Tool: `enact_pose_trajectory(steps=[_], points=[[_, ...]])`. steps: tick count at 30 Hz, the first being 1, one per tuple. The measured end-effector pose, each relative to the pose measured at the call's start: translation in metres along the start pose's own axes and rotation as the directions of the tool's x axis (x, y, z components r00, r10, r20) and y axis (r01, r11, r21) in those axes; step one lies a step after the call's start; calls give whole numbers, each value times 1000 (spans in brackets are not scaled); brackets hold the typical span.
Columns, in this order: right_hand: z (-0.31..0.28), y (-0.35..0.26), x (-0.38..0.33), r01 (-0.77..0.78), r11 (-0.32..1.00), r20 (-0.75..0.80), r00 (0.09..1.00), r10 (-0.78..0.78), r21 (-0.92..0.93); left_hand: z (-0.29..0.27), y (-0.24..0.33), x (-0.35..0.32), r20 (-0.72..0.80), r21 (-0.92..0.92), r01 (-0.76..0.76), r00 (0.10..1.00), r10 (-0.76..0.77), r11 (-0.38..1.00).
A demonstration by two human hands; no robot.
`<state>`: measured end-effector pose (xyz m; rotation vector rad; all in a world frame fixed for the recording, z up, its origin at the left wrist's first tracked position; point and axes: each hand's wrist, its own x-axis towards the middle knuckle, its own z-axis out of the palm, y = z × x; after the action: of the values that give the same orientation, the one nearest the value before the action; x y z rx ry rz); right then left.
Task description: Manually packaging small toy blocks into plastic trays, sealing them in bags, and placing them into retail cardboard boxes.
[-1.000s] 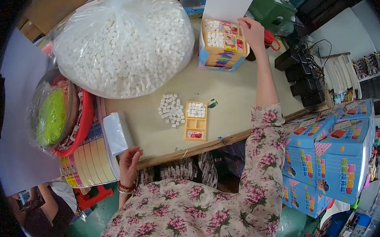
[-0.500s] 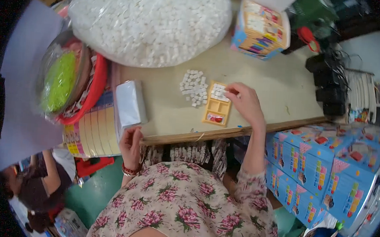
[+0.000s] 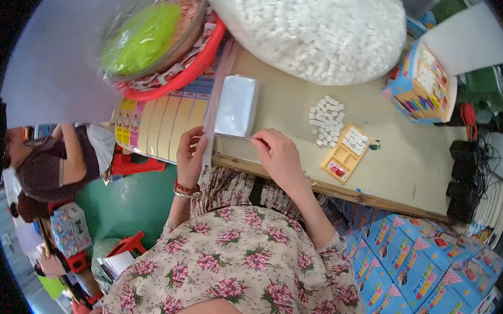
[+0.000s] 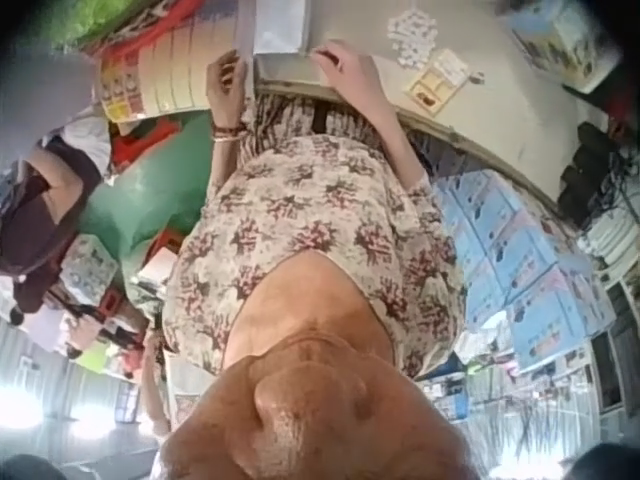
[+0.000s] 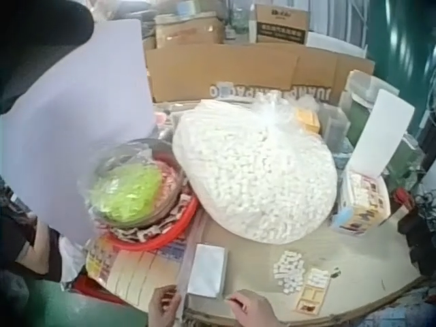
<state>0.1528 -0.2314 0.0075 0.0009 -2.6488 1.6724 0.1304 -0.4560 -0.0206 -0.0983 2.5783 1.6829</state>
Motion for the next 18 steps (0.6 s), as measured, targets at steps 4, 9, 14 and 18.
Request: enact_pose_trajectory(steps=[4,9,14,18], points=[[16,-16,1,101,994,30,995,-100,-32,-20,-16,-4,-416,202,-44,901,126,978],[33,-26,17,309,943,-23,949,-314,-124,-72,-60,-13,-493,-170,41,861,-121,985],[30,-45,48,94,995,-77,992,-95,-19,-70,-71,-19,-647,412,125,738,193,903],[56,-50,44,333,940,103,940,-325,-76,-81,-96,-8,-592,-545,173,613,-523,820]])
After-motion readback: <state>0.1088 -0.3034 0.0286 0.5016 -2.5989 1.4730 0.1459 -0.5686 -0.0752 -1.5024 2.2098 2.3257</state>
